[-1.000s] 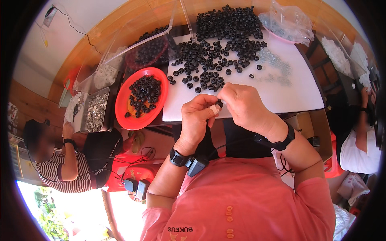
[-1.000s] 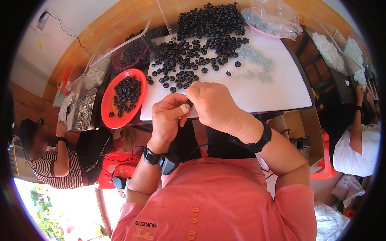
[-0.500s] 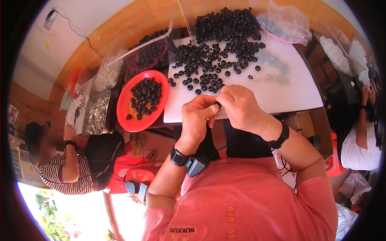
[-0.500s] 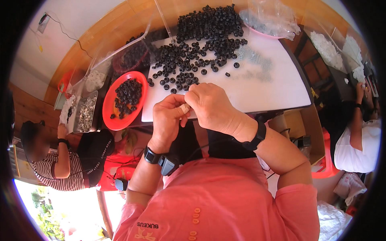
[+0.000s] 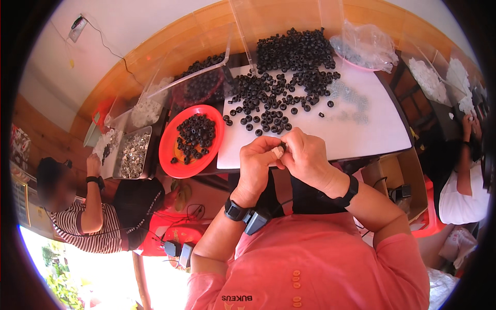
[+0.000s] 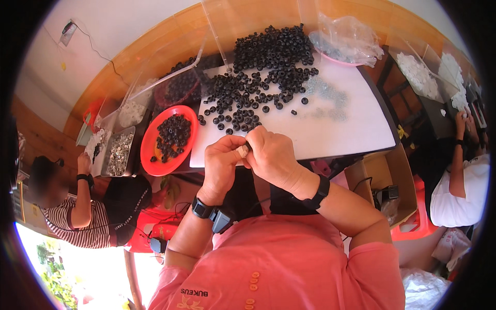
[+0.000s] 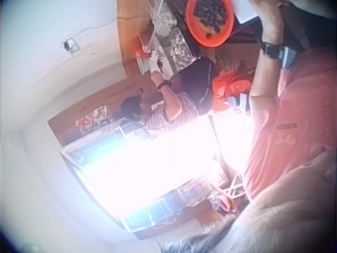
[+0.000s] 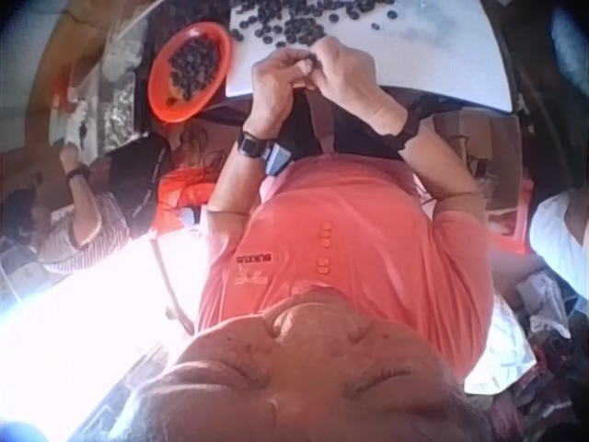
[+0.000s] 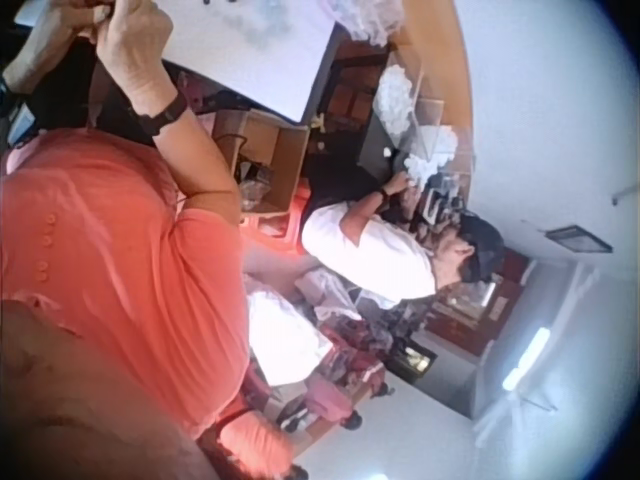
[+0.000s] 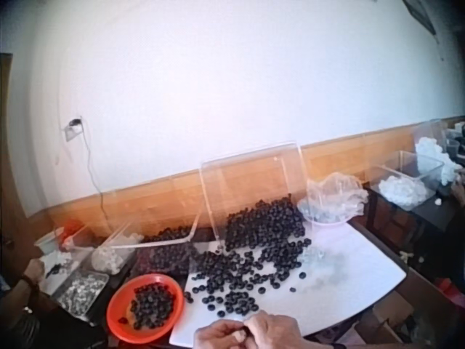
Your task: Assembling small black rings with white plastic components at a workshop table.
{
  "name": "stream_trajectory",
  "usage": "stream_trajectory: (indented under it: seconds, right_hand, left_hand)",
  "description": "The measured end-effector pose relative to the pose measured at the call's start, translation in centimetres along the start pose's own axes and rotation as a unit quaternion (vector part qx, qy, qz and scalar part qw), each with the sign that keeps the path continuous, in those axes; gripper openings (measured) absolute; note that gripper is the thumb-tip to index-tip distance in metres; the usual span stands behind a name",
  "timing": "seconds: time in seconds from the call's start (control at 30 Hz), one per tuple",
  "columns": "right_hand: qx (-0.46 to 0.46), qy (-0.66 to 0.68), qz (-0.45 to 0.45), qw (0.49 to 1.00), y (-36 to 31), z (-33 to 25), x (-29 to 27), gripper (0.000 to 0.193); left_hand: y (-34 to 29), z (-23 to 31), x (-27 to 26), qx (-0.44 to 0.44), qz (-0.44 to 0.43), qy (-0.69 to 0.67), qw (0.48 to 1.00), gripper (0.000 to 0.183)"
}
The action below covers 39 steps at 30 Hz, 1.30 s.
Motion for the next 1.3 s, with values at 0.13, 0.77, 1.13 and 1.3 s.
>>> stream_trajectory:
  seconds: [0.13,0.77,1.13,1.3]
  right_hand:
    - [-0.028,0.005,0.009,1.0,0.6,-0.4,-0.9,0.03]
    - [0.028,0.176,-0.188,0.966,-0.5,-2.0,1.4,0.036]
    - [0.068,-0.077,-0.35,0.931,2.2,0.5,4.7,0.017]
    - [0.068,-0.093,-0.398,0.91,2.2,1.3,5.5,0.013]
  left_hand:
    - [-0.9,1.0,0.6,-0.019,-0.002,0.023,1.0,0.016]
    - [-5.0,-1.2,-0.1,-0.143,-0.061,0.037,0.987,0.021]
    - [-5.1,6.1,1.5,0.314,0.051,0.452,0.833,0.029]
    - [-4.2,5.7,2.3,0.35,-0.004,0.468,0.812,0.026]
Point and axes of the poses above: each hand's wrist, its own y-axis towards the middle knuckle, its own x-axis out of the palm, z = x × y, the point moved 10 cm from there along y, towards the middle knuckle, and after that the axes turned 3 degrees about -x, right-handed, at the moved point
